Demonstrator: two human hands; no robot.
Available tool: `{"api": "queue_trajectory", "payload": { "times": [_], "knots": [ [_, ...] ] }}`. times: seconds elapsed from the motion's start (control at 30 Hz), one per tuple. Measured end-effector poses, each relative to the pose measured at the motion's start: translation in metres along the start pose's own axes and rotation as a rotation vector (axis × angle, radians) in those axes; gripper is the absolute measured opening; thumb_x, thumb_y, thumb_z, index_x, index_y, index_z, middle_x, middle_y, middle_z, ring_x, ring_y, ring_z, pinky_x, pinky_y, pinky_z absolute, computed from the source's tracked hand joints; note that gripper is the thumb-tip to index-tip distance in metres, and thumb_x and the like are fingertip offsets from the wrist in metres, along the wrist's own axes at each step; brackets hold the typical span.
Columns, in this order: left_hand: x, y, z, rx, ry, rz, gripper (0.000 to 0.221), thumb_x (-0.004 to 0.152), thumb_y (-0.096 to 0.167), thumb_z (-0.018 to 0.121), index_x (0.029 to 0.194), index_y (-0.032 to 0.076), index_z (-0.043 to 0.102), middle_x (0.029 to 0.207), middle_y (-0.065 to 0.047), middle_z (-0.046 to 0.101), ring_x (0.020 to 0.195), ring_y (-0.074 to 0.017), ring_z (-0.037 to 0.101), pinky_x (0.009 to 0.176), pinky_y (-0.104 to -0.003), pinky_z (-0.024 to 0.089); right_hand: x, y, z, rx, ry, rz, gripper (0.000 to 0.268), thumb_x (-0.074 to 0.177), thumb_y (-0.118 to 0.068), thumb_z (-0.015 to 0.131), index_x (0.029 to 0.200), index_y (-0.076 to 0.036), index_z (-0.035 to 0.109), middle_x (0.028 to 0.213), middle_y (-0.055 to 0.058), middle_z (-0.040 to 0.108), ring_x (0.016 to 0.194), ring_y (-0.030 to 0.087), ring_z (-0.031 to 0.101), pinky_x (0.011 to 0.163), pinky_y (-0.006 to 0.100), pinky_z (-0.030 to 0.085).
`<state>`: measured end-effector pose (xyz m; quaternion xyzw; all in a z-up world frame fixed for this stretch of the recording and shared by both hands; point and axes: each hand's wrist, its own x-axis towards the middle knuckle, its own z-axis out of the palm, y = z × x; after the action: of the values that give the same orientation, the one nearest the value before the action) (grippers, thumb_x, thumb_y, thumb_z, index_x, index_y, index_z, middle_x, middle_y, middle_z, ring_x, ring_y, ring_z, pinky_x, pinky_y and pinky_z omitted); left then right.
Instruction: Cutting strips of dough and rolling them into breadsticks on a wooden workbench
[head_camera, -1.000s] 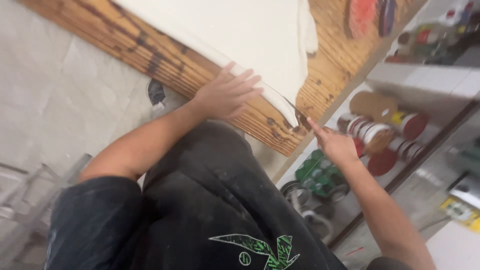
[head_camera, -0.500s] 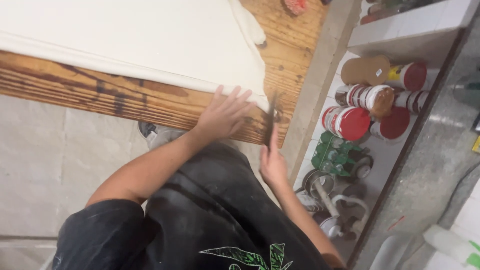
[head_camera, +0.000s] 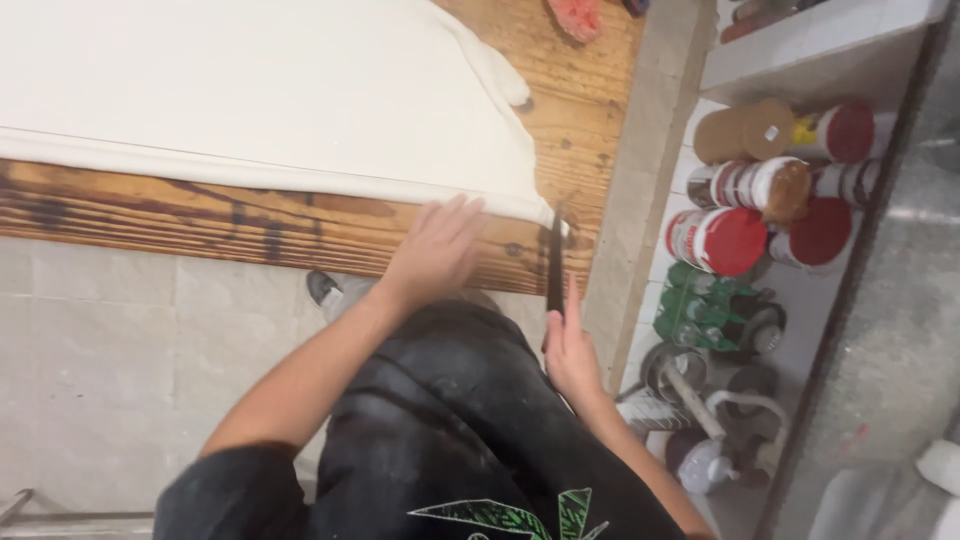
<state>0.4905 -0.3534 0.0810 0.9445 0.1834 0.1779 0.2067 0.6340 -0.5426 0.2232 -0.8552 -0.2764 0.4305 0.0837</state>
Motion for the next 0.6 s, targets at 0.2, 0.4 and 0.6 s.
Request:
{"api": "queue_trajectory", "payload": {
  "times": [0.2, 0.4, 0.6],
  "knots": [
    [-0.075, -0.034, -0.027, 0.116, 0.161, -0.258, 0.041, 0.085, 0.021, 0.065, 0.126, 0.020, 0.069, 0.131, -0.001, 0.064, 0.124, -0.0242, 0.061, 0.100, -0.042, 0.045, 0.095, -0.012, 0.028, -0.127, 0.315, -0.549, 0.054, 0.110, -0.027, 0.035, 0.164, -0.019, 0.032, 0.128, 0.023, 0.061, 0.115, 0.046, 0.062, 0.091, 0.056, 0.052],
    [-0.064, -0.078, -0.081, 0.310, 0.412, -0.604, 0.068, 0.087, 0.037, 0.076, 0.144, 0.003, 0.056, 0.145, -0.021, 0.052, 0.139, -0.0396, 0.047, 0.112, -0.056, 0.034, 0.166, -0.026, 0.042, -0.245, 0.563, -0.937, 0.042, 0.098, -0.031, 0.071, 0.140, -0.031, 0.068, 0.119, -0.004, 0.071, 0.117, 0.022, 0.066, 0.102, 0.040, 0.049],
    [-0.052, -0.107, -0.092, 0.321, 0.139, -0.782, 0.098, 0.096, 0.078, 0.057, 0.165, 0.014, 0.032, 0.172, -0.015, 0.012, 0.155, -0.0437, -0.001, 0.112, -0.085, 0.009, 0.178, -0.020, 0.053, -0.318, 0.611, -0.903, 0.040, 0.094, -0.038, 0.073, 0.134, -0.034, 0.071, 0.124, -0.010, 0.073, 0.120, 0.018, 0.065, 0.103, 0.038, 0.049]
  ]
}}
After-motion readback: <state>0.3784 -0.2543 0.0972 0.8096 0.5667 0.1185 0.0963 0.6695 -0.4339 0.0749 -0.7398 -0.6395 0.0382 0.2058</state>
